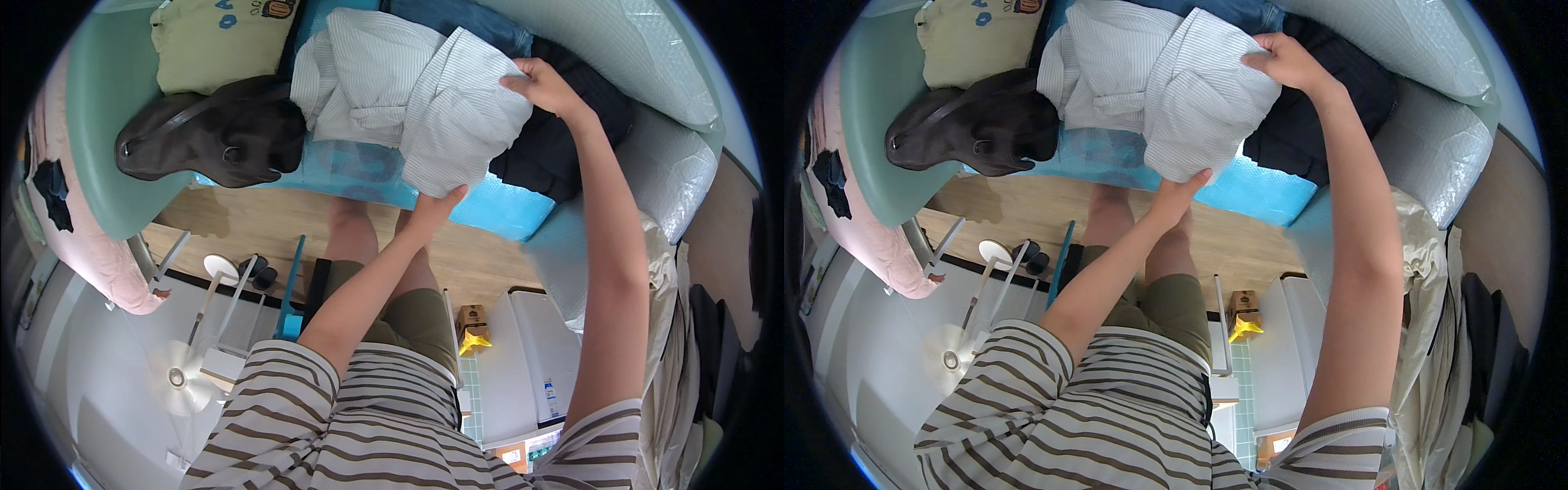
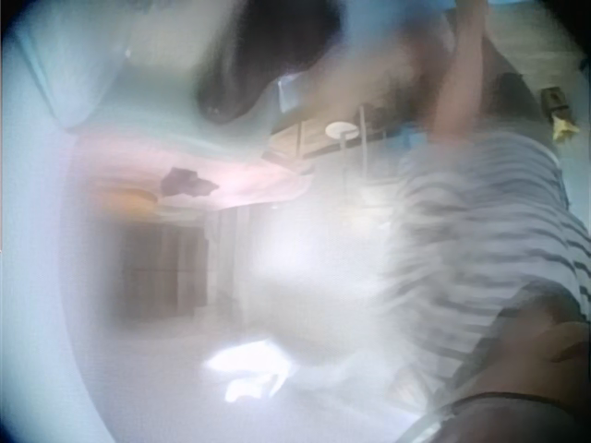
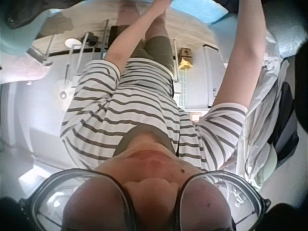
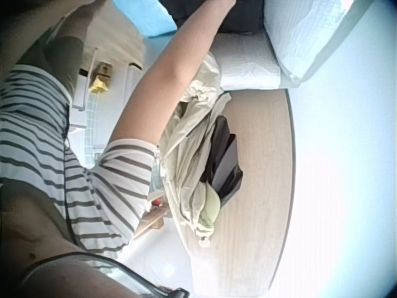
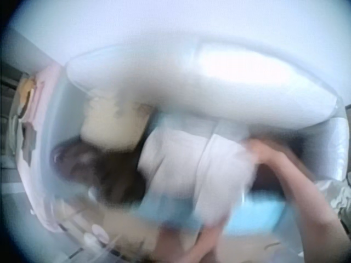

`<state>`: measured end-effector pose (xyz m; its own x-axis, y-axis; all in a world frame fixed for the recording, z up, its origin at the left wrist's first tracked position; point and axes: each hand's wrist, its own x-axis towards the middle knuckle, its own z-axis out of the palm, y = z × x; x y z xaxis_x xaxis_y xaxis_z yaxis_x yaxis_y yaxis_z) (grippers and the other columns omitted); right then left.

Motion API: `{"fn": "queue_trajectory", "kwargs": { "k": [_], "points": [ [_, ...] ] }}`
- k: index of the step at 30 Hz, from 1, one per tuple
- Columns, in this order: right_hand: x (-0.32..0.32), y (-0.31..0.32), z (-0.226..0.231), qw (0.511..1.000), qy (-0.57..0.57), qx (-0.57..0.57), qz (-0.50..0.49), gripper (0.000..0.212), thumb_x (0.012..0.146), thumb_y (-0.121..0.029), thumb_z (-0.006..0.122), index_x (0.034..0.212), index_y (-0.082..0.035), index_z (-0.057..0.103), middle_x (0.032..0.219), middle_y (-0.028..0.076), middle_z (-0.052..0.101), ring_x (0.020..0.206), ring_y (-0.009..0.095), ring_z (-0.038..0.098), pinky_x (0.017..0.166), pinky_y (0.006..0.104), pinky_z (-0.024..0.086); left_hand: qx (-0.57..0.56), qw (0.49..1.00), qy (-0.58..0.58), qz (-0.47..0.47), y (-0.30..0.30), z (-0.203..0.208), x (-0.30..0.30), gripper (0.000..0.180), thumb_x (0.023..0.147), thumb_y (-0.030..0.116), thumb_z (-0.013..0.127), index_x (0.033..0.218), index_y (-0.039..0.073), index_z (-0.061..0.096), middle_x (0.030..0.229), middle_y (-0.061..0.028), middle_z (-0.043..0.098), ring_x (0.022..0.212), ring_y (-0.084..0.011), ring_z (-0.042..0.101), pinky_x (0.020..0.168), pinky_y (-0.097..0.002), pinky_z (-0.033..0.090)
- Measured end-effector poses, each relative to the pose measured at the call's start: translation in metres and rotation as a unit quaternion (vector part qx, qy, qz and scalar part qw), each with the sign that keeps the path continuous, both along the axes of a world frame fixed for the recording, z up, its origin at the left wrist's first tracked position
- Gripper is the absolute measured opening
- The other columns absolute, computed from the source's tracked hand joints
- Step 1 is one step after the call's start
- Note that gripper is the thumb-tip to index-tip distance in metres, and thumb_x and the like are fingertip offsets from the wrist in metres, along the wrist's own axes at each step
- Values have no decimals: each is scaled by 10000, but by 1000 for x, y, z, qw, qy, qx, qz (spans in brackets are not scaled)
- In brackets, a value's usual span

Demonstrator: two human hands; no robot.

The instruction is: The person folds a striped shirt and a pink garment on a bed, then places the folded items into a suitcase. The person handles the clothes by hand, smoothing and folding them before packing.

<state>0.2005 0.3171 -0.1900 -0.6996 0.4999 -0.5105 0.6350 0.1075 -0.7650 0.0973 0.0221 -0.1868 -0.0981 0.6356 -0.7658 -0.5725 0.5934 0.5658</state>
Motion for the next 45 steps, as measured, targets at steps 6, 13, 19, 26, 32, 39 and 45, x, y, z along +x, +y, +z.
{"fn": "queue_trajectory", "kwargs": {
  "k": [6, 13, 19, 26, 32, 39, 45],
  "points": [
    [28, 21, 9, 993, -114, -30, -24, 332, 778, -42, 501, 1079, 10, 631, 812, 52, 666, 767, 129, 601, 772, 270, 461, 154, 979, 134, -31, -4, -3, 31, 372, 862, 133, 673, 1168, -32, 543, 1096, -81, 608, 1001, -170, 554, 881, -288, 436],
    [52, 1, 20, 994, 91, 61, 24, 335, 790, 30, 548, 1117, 8, 619, 1097, 106, 631, 1013, 218, 594, 921, 304, 432, 116, 964, 178, -158, 2, -4, 33, 243, 826, 27, 625, 1064, -9, 598, 1101, -130, 634, 945, -160, 613, 733, -295, 500],
    [170, 27, 54, 943, -231, 237, 21, 411, 692, 83, 495, 1051, -33, 658, 1076, 172, 638, 1041, 319, 599, 900, 352, 457, 433, 789, 298, -318, 54, 38, 87, 683, 694, 172, 692, 1333, 105, 459, 1403, -160, 406, 1256, -341, 419, 1013, -443, 363],
    [165, -15, 84, 885, -266, 356, -139, 226, 781, -124, 527, 928, -96, 697, 901, 170, 676, 824, 334, 653, 760, 392, 503, 289, 881, 131, -352, 59, 25, 95, 322, 822, 123, 615, 1139, 73, 591, 1149, -103, 601, 1028, -235, 586, 868, -375, 476],
    [155, -107, 40, 864, -134, -59, -481, 268, 832, -251, 565, 824, -8, 677, 701, 28, 643, 587, 119, 618, 517, 265, 476, 54, 915, 388, -101, 21, -2, -16, 65, 852, 132, 632, 908, 99, 624, 810, -34, 646, 727, -151, 609, 640, -287, 485],
    [134, -194, 20, 883, -163, 301, -322, 241, 761, -125, 641, 967, -5, 607, 935, 107, 595, 847, 241, 553, 740, 352, 472, 156, 794, 471, -350, 14, -9, -88, 147, 798, 47, 605, 925, 67, 677, 847, -80, 665, 820, -248, 627, 698, -346, 491],
    [179, -251, -33, 749, -247, 128, -601, 466, 739, -155, 687, 1113, 67, 519, 1096, 189, 562, 957, 266, 548, 852, 376, 454, 416, 674, 491, -362, 68, -11, -19, 205, 747, -34, 556, 883, 71, 668, 919, -46, 642, 911, -266, 590, 790, -367, 484]
  ]
}}
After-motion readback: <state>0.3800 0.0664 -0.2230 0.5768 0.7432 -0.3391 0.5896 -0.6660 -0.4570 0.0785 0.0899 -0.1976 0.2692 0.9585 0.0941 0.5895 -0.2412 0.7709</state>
